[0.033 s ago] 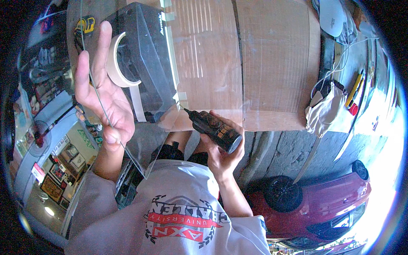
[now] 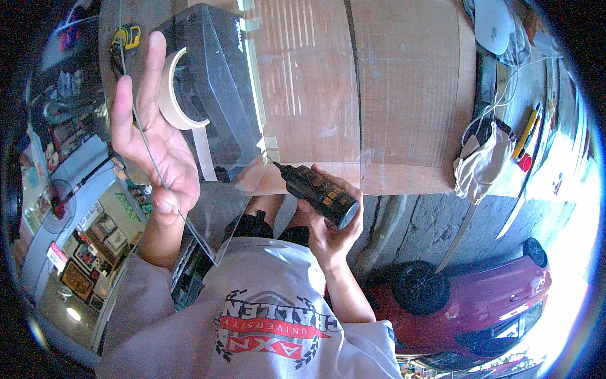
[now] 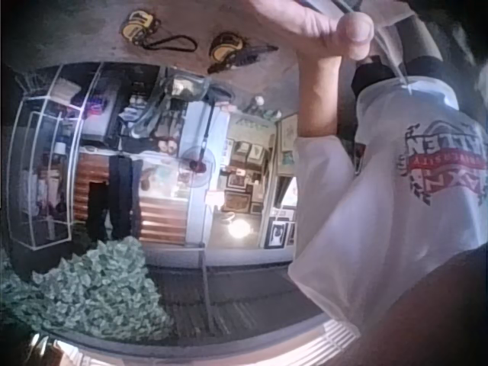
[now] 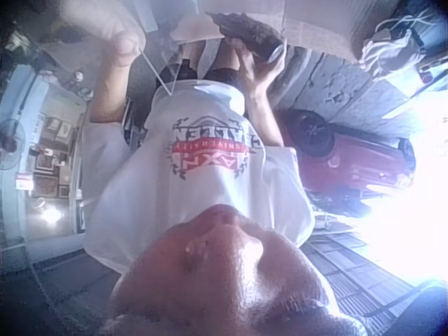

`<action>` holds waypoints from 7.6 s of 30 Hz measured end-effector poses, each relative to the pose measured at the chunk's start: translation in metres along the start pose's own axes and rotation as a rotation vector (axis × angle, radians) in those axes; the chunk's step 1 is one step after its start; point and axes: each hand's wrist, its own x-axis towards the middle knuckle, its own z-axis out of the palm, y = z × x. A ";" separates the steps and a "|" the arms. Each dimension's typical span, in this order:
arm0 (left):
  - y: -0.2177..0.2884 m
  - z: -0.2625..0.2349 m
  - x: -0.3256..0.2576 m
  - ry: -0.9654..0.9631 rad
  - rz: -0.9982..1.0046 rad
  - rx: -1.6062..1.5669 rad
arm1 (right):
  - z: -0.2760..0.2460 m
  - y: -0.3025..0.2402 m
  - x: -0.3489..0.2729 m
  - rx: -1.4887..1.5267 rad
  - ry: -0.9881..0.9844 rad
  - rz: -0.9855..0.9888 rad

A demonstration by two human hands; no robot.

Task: The person applies adhesive to the edges of a glass panel, joins it to another panel, and cures the bond using a UV light. They then spray and wipe the surface with a cloth.

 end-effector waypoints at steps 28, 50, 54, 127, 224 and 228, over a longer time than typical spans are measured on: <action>-0.002 0.000 0.000 -0.047 0.016 -0.050 | -0.090 -0.052 -0.010 0.763 0.139 0.005; 0.003 0.003 -0.009 -0.031 -0.055 -0.113 | -0.153 -0.117 0.078 0.627 -0.231 -0.225; 0.002 0.002 -0.012 -0.036 -0.061 -0.091 | -0.184 -0.144 0.134 0.434 -0.025 -0.500; 0.033 0.018 0.003 -0.100 -0.222 -0.178 | -0.155 -0.138 0.378 -1.509 0.395 -0.546; 0.002 0.007 0.009 0.011 0.129 0.096 | 0.084 -0.109 0.261 -0.618 -0.580 -0.101; 0.009 0.007 0.010 0.023 0.119 0.081 | 0.083 -0.108 0.262 -0.631 -0.588 -0.092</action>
